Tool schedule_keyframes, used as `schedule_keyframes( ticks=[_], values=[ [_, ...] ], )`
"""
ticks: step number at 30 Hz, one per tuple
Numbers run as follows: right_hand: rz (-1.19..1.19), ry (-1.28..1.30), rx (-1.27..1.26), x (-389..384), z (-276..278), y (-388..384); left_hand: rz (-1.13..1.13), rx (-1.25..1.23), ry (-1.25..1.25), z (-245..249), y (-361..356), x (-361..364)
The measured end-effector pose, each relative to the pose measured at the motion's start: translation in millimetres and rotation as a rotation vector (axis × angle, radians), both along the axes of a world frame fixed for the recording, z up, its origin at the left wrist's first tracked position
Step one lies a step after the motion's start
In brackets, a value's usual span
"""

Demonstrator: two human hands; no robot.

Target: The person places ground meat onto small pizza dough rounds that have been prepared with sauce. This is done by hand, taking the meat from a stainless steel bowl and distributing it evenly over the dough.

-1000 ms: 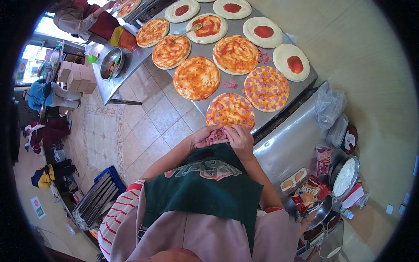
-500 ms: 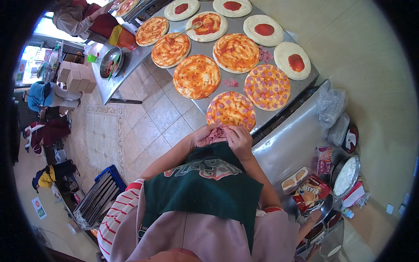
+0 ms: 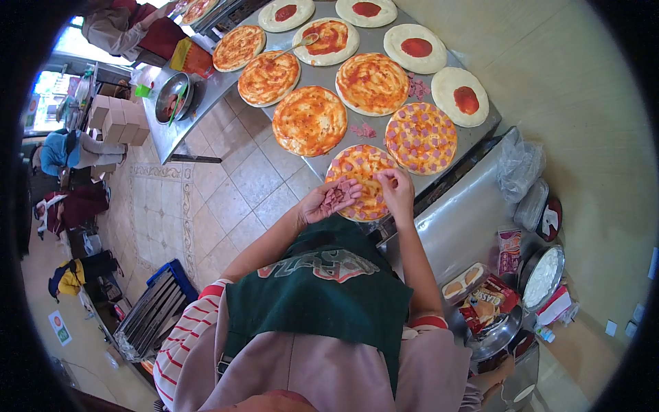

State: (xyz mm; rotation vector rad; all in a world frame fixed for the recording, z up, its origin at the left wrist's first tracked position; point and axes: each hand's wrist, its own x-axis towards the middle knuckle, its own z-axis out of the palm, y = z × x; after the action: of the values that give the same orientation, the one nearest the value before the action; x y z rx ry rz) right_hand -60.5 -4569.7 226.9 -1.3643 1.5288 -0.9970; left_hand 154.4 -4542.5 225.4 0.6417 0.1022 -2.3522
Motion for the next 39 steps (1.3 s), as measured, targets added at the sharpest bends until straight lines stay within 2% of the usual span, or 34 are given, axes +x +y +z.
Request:
schedule_keyframes(
  ticks=[3,9,13,15,19,23,25,29,31,32,34,35,37,39],
  values=[
    [0.1,0.339,-0.074,-4.5,-24.4,-21.8,0.049,0.007,0.025,-12.1,0.9,5.5],
    [0.119,0.509,-0.096,11.4,-17.7,-38.5,0.067,0.02,0.047,-0.8,8.4,16.5],
    [0.114,0.471,-0.095,23.0,7.0,-31.1,0.06,0.005,0.024,5.2,10.5,16.5],
    [0.283,0.146,-0.152,36.2,31.9,-10.5,0.059,0.042,0.064,8.5,12.7,15.5],
    [0.402,0.232,-0.241,49.4,41.6,29.7,-0.006,0.039,0.008,-13.3,23.5,13.9],
    [0.304,0.15,-0.169,47.5,28.8,51.0,-0.079,0.075,-0.061,-17.4,34.6,8.9],
    [0.246,0.067,0.012,44.5,33.5,58.0,-0.114,0.059,-0.088,-12.4,35.2,7.8],
    [0.124,-0.047,0.048,14.2,7.3,57.2,-0.12,0.04,-0.056,-2.8,31.7,8.0],
    [-0.063,-0.142,0.006,-4.0,2.1,42.6,-0.108,0.021,-0.022,-3.5,27.6,13.1],
    [-0.068,-0.141,0.008,-11.3,4.4,36.2,-0.059,0.03,-0.028,-5.1,25.4,17.3],
    [-0.023,0.201,-0.041,-22.3,9.0,27.4,0.029,0.021,-0.041,-7.4,23.6,25.9],
    [-0.027,0.2,-0.041,-22.7,7.9,24.8,0.025,0.021,-0.042,-8.5,22.4,29.9],
    [0.145,0.314,0.022,-22.6,6.2,21.8,0.099,0.033,0.025,-9.1,20.6,38.0],
    [0.2,0.342,0.025,-15.3,3.6,23.6,0.108,0.048,0.074,-8.0,20.5,45.1]
  ],
)
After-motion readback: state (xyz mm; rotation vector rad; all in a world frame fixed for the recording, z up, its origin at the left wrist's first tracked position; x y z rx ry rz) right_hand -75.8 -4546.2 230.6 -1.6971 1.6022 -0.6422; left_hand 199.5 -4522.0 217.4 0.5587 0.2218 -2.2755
